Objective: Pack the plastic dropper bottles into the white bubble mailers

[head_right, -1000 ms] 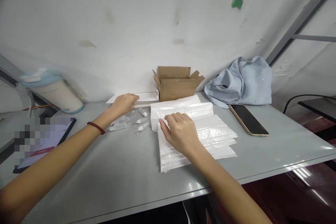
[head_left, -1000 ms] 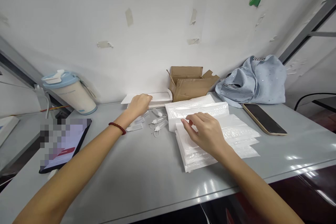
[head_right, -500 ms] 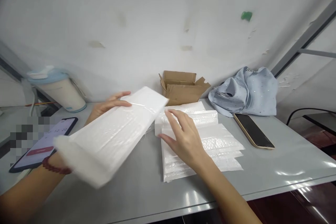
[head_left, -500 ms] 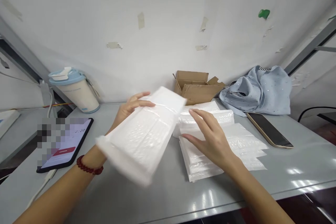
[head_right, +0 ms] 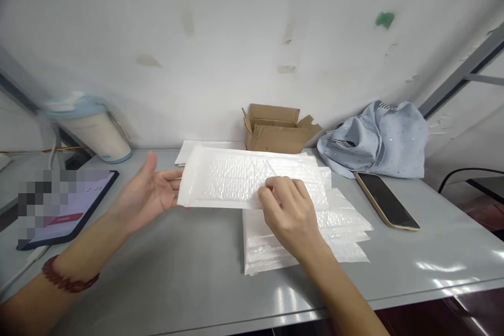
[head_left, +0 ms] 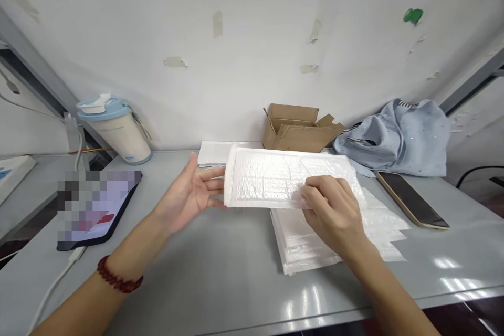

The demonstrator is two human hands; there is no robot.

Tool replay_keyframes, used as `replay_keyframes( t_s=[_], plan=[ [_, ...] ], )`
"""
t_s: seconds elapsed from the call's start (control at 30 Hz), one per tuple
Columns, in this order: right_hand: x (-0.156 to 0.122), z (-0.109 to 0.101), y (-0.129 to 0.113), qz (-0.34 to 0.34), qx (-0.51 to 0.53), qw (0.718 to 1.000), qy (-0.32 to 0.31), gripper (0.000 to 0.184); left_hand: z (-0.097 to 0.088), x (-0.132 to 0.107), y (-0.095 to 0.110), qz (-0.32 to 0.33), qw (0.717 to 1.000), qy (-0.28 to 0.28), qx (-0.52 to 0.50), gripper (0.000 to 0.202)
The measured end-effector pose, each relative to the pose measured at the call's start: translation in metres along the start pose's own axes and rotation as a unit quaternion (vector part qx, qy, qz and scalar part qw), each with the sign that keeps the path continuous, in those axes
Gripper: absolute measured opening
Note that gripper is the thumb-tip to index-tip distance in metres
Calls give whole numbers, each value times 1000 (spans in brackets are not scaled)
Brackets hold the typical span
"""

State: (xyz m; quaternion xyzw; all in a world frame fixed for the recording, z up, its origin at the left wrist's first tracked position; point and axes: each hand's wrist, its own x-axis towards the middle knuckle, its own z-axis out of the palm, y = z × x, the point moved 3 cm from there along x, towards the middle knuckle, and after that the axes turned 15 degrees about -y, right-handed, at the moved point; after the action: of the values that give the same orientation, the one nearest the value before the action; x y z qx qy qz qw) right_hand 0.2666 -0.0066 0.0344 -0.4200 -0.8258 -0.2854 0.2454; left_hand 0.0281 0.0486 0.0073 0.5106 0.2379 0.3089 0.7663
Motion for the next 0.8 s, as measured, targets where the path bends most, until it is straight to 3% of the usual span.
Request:
replay_keyframes(
  t_s=[0.07,0.17,0.3,0.5,0.6,0.8],
  plan=[
    [0,4,-1,-13,-6,999,-29,28,-4,-6,-2,-12,1000,6,18,67],
    [-1,9,-9,-25,13,998,-52,30,-3,-10,-8,-40,996,38,69,39],
    [-2,13,-18,-35,61,991,-110,40,7,-11,-14,-53,995,73,33,29],
    [-4,11,-36,-113,88,968,-205,71,23,-15,-22,-81,996,9,39,7],
    [-7,10,-46,-135,96,959,-231,85,31,-15,-24,-73,993,-26,90,9],
    [-7,13,-46,-99,85,966,-221,74,37,-10,-33,-88,985,-37,145,10]
  ],
)
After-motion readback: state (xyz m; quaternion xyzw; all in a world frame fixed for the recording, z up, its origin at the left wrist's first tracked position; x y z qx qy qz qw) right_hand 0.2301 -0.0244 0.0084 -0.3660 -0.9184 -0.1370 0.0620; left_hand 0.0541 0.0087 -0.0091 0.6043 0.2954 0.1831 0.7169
